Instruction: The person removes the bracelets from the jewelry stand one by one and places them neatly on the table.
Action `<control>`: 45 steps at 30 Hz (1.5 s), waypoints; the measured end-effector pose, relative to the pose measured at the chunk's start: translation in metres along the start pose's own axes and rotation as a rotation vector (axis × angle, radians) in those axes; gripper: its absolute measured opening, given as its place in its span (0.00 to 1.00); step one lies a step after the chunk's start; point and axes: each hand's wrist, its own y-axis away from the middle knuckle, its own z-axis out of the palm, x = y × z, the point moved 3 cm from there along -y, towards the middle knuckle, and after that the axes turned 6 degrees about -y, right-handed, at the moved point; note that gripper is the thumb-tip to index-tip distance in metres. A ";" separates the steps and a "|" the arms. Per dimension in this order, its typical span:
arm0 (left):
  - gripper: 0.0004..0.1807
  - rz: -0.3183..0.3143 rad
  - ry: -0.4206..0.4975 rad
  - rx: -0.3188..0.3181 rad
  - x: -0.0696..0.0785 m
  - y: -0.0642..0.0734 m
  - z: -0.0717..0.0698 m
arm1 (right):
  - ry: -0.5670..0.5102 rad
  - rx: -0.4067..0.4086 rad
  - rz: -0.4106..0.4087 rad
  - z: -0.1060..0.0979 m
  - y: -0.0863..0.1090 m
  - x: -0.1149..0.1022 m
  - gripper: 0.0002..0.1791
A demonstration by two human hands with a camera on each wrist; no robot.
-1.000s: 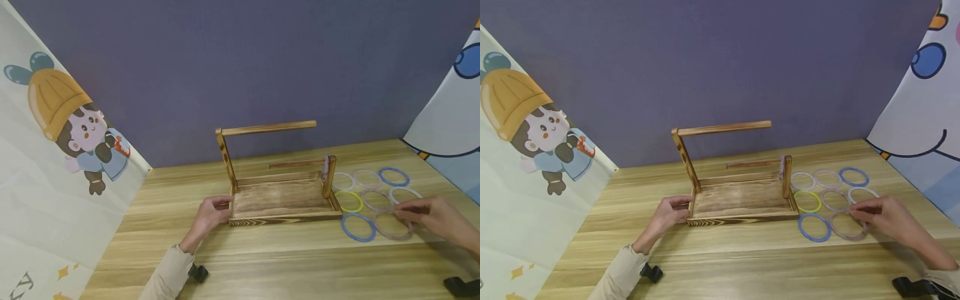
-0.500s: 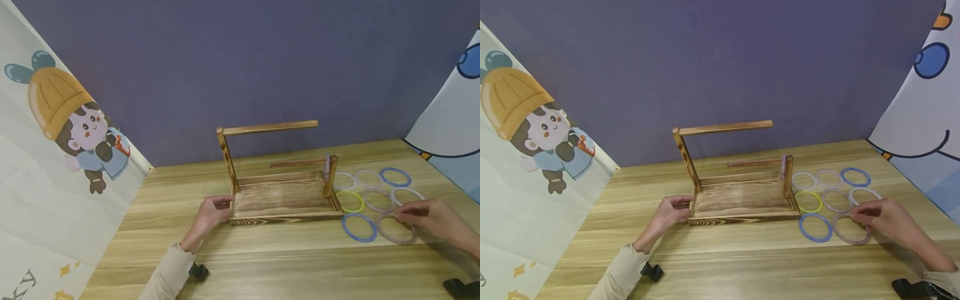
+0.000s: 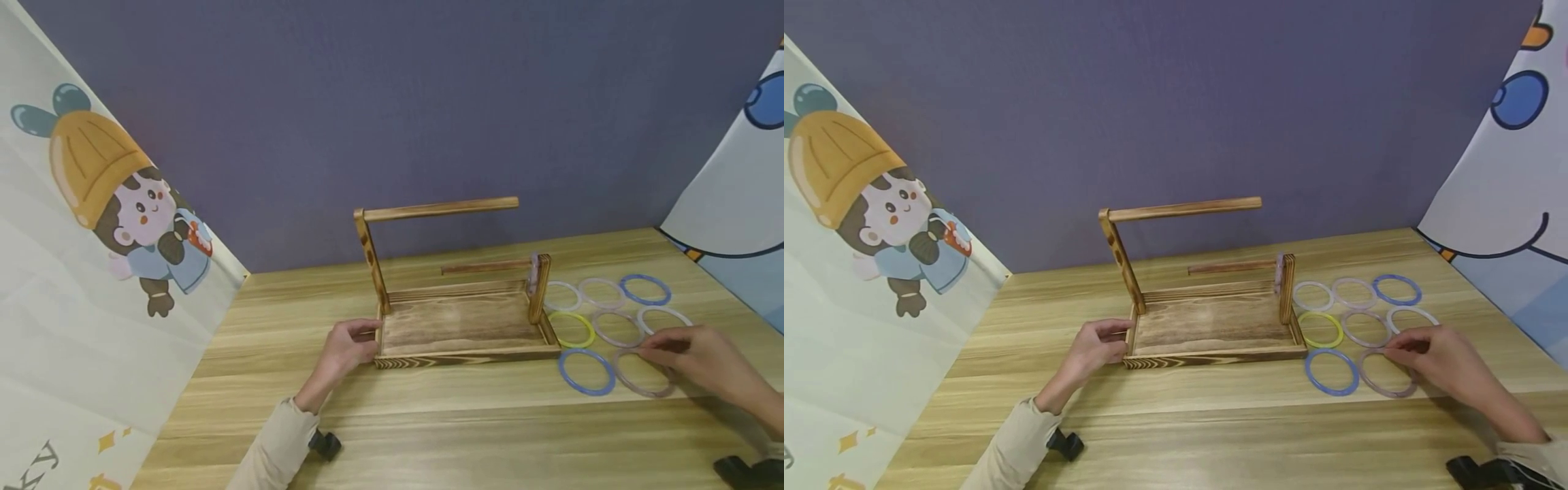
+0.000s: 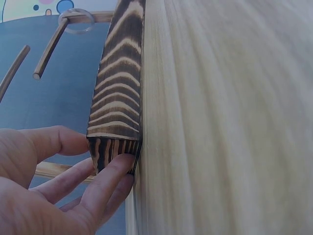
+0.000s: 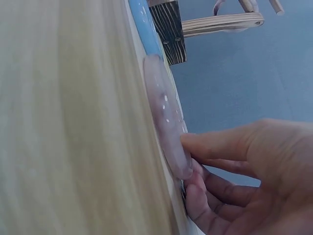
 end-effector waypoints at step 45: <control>0.23 0.011 -0.001 -0.005 -0.002 0.000 0.000 | 0.019 0.183 -0.144 0.003 -0.050 -0.128 0.13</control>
